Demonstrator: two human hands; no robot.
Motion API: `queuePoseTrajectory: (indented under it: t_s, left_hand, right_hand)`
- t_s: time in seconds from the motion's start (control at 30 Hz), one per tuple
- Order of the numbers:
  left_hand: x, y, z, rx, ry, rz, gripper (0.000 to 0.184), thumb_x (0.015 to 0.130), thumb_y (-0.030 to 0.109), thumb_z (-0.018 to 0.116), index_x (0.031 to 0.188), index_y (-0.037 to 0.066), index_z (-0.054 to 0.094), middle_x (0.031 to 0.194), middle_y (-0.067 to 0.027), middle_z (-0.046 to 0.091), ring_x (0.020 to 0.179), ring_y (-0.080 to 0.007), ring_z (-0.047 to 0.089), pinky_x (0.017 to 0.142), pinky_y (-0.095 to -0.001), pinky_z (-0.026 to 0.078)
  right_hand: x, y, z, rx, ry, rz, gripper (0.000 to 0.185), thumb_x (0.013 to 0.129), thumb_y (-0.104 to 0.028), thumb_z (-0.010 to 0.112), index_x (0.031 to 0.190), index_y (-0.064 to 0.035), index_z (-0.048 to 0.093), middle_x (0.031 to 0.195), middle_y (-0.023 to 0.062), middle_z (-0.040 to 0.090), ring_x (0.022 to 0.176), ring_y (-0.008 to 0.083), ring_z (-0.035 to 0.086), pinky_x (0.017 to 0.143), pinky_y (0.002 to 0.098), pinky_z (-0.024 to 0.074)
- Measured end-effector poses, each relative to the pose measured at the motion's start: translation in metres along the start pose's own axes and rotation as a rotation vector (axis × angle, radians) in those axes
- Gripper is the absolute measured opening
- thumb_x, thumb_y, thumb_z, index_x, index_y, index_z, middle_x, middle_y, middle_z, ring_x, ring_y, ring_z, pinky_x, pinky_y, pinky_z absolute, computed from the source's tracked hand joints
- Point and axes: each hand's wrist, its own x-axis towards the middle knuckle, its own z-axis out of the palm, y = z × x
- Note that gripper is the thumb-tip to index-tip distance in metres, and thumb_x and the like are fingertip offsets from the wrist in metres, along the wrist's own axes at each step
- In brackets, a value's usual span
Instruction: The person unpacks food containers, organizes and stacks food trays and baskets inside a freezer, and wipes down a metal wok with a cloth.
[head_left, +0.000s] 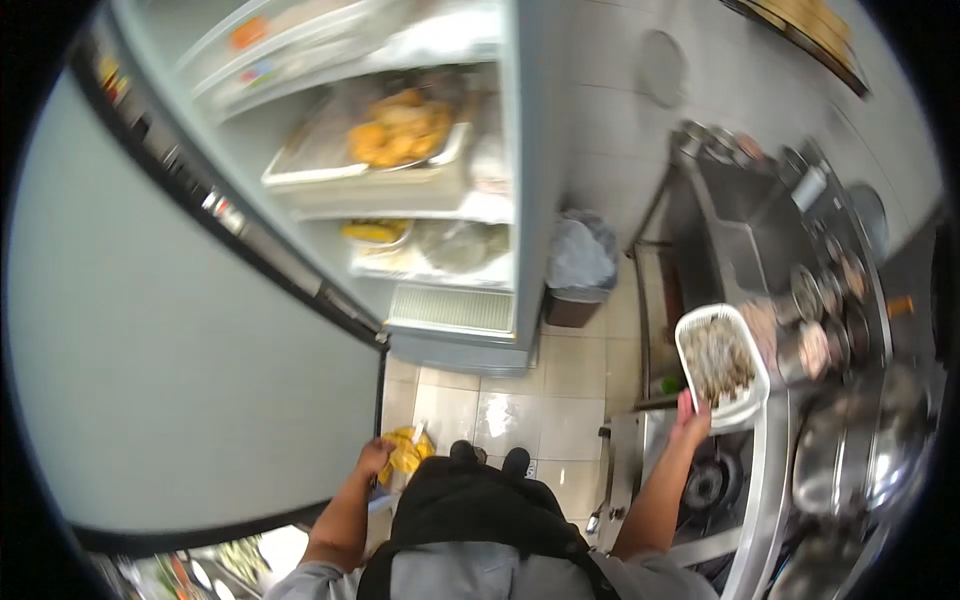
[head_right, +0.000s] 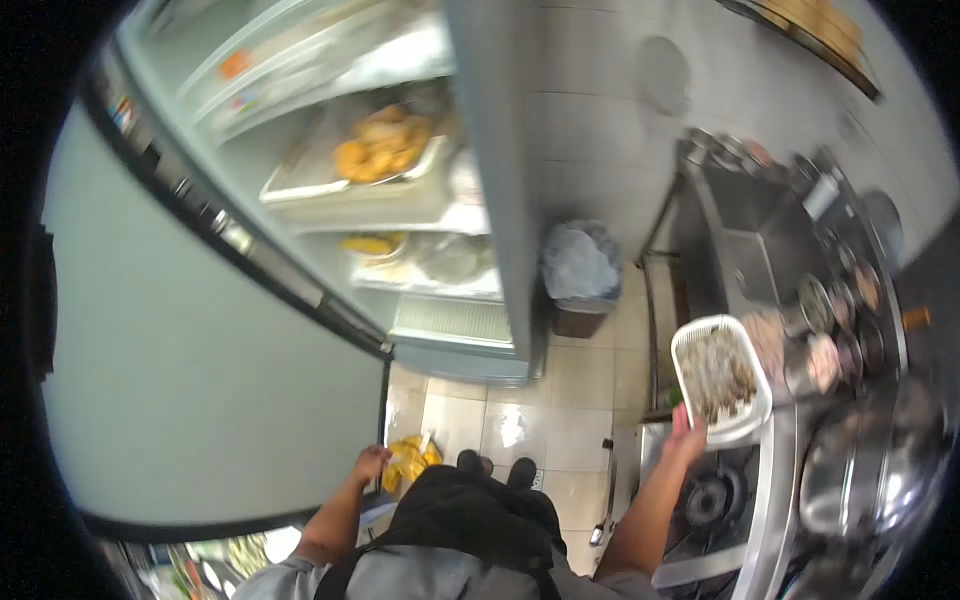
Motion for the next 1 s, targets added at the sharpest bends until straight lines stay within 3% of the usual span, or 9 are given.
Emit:
queuePoseTrajectory:
  t_s: [0.2,0.33,0.47,0.6,0.67,0.73,0.8,0.93,1.0]
  left_hand:
    - [-0.014,0.07,0.001,-0.513,0.062,0.011,0.033,0.09,0.036,0.059,0.107,0.008,0.061,0.089,-0.0023,0.064,0.077,-0.0129,0.06,0.071,-0.027,0.047]
    - [-0.002,0.132,-0.003,-0.613,-0.046,-0.009,0.045,0.091,0.046,0.054,0.118,0.01,0.056,0.101,-0.0029,0.064,0.088,-0.0126,0.06,0.074,-0.0295,0.048]
    - [0.04,0.117,-0.002,-1.124,-0.559,0.003,0.062,0.09,0.056,0.051,0.127,0.007,0.05,0.117,-0.0096,0.06,0.103,-0.0184,0.057,0.083,-0.036,0.048]
    - [0.012,0.119,-0.044,-1.533,-0.402,0.01,0.067,0.091,0.053,0.049,0.132,0.0,0.043,0.128,-0.0162,0.054,0.118,-0.029,0.051,0.103,-0.0431,0.039]
    - [0.012,0.116,-0.062,-1.577,-0.295,0.063,0.061,0.094,0.046,0.047,0.132,-0.001,0.043,0.129,-0.017,0.052,0.119,-0.0298,0.051,0.103,-0.0433,0.039]
    - [0.02,0.096,-0.066,-1.583,-0.16,0.096,0.059,0.095,0.044,0.047,0.133,-0.001,0.042,0.13,-0.0173,0.051,0.119,-0.0303,0.051,0.102,-0.0437,0.039]
    - [0.035,0.078,-0.068,-1.62,-0.128,0.095,0.052,0.095,0.037,0.049,0.131,0.0,0.043,0.13,-0.016,0.051,0.117,-0.0286,0.052,0.101,-0.0432,0.041]
    - [0.048,0.059,-0.07,-1.6,-0.024,0.015,0.047,0.094,0.033,0.053,0.129,0.002,0.046,0.126,-0.0132,0.054,0.114,-0.026,0.054,0.1,-0.041,0.041]
    - [0.05,0.055,-0.068,-1.588,-0.013,-0.012,0.045,0.094,0.032,0.054,0.127,0.003,0.048,0.123,-0.012,0.056,0.113,-0.0251,0.054,0.1,-0.0399,0.041]
  right_hand:
    - [-0.083,0.061,-0.032,-0.274,-0.407,0.262,0.02,0.082,-0.012,0.044,0.084,0.0032,0.057,0.064,0.0144,0.06,0.059,0.0257,0.064,0.054,0.0366,0.0572]
    - [-0.152,0.108,0.002,-0.591,-0.574,0.629,0.016,0.078,-0.011,0.05,0.089,0.0002,0.052,0.076,0.017,0.061,0.063,0.0324,0.065,0.053,0.0419,0.0564]
    - [-0.205,0.173,0.068,-0.914,-0.852,0.76,0.023,0.079,-0.015,0.05,0.089,0.0054,0.052,0.072,0.0195,0.06,0.058,0.0336,0.063,0.049,0.0439,0.0544]
    - [-0.247,0.225,0.157,-1.061,-1.099,0.746,0.026,0.082,-0.022,0.054,0.087,0.004,0.056,0.072,0.0173,0.061,0.054,0.0317,0.062,0.048,0.0434,0.0532]
    - [-0.281,0.238,0.212,-1.177,-1.164,0.587,0.035,0.086,-0.033,0.056,0.086,0.0017,0.058,0.07,0.0129,0.061,0.058,0.0258,0.061,0.049,0.0379,0.0512]
    - [-0.271,0.283,0.254,-1.372,-1.515,-0.23,0.045,0.088,-0.044,0.056,0.091,0.0007,0.06,0.071,0.0087,0.061,0.066,0.0219,0.061,0.056,0.0342,0.0502]
    - [-0.266,0.327,0.311,-1.397,-1.418,-0.225,0.048,0.091,-0.047,0.051,0.1,-0.0002,0.06,0.077,0.0087,0.062,0.073,0.0207,0.059,0.066,0.0323,0.0491]
    - [-0.298,0.369,0.412,-0.804,-1.017,0.472,0.043,0.095,-0.04,0.045,0.113,-0.0018,0.052,0.1,0.0133,0.059,0.083,0.0236,0.059,0.072,0.0375,0.0502]
    - [-0.292,0.396,0.437,-0.746,-0.986,0.509,0.041,0.096,-0.038,0.044,0.113,-0.0014,0.051,0.103,0.0143,0.058,0.087,0.0248,0.06,0.074,0.039,0.0504]
